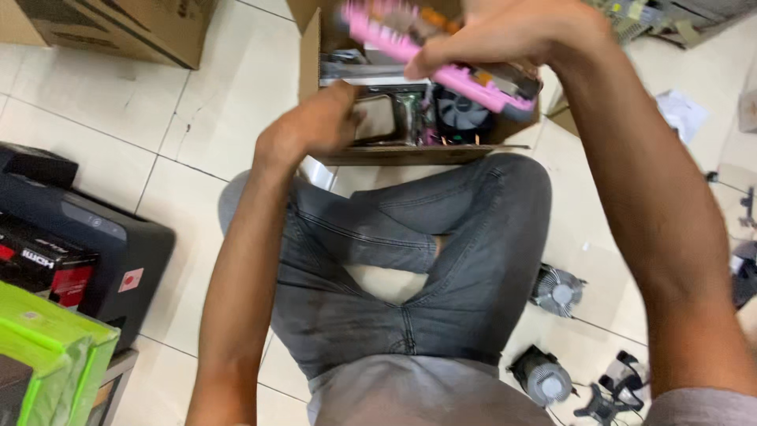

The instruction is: The person sits on the floor and sorts various electronic components and accessories from a large cardboard box. They handle items such as a cooling fan, a small cardboard box, a white box containing a black device, a circuit board, a cable, a black adapter, a pink tablet case, and a white box labeled CLIF II, placing them into the box or on the floor.

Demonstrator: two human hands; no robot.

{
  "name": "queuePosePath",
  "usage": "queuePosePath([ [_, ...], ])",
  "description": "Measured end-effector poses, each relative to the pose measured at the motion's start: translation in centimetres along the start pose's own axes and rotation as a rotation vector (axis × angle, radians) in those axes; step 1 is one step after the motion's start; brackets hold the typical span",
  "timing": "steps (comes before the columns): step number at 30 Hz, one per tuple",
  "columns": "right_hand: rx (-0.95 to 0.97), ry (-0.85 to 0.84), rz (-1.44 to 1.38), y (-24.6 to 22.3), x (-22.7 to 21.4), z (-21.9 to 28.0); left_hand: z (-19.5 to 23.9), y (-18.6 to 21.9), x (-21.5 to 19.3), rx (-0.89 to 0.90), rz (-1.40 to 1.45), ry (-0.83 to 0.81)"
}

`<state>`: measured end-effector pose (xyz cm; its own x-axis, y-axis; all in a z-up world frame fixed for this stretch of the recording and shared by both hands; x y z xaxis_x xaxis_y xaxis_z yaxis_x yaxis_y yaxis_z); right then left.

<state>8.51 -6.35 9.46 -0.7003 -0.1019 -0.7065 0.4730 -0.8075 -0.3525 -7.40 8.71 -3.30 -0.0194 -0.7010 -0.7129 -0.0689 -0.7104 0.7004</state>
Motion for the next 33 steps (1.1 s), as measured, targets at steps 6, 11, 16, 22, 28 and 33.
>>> queuePosePath([
  [6, 0.134, -0.103, 0.383, -3.7, 6.0, -7.8, 4.0, -1.1, 0.3, -0.645, -0.427, -0.307],
  [11, -0.216, 0.019, 0.477, -4.6, 11.2, -12.9, 4.4, -3.9, 0.9, -0.719, -0.509, -0.302],
  [16, -0.355, 0.072, 0.511, -3.6, 15.4, -15.7, 3.5, -6.6, 0.9, -0.589, -0.417, -0.240],
  [22, -0.508, 0.217, 0.483, 0.0, 18.0, -18.5, -0.8, -8.4, 0.9, -0.524, -0.478, -0.525],
  [28, -0.488, 0.043, 0.312, 2.0, 17.8, -18.3, -4.1, -13.4, 4.6, -0.490, -0.620, -0.564],
  [33, -0.540, 0.184, 0.269, 3.8, 15.7, -13.0, -3.9, -14.1, 6.9, -0.479, -0.810, -0.485],
])
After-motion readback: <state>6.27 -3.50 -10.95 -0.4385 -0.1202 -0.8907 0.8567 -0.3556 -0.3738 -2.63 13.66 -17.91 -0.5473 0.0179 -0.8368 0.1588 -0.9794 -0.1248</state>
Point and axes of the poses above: each hand's wrist, its own z-axis away from the middle knuckle, its own x-axis out of the palm, y = z × x, the point moved 1 cm from there along -z, towards the middle knuckle, and after that the axes turned 12 degrees about x, right-handed, at the moved point
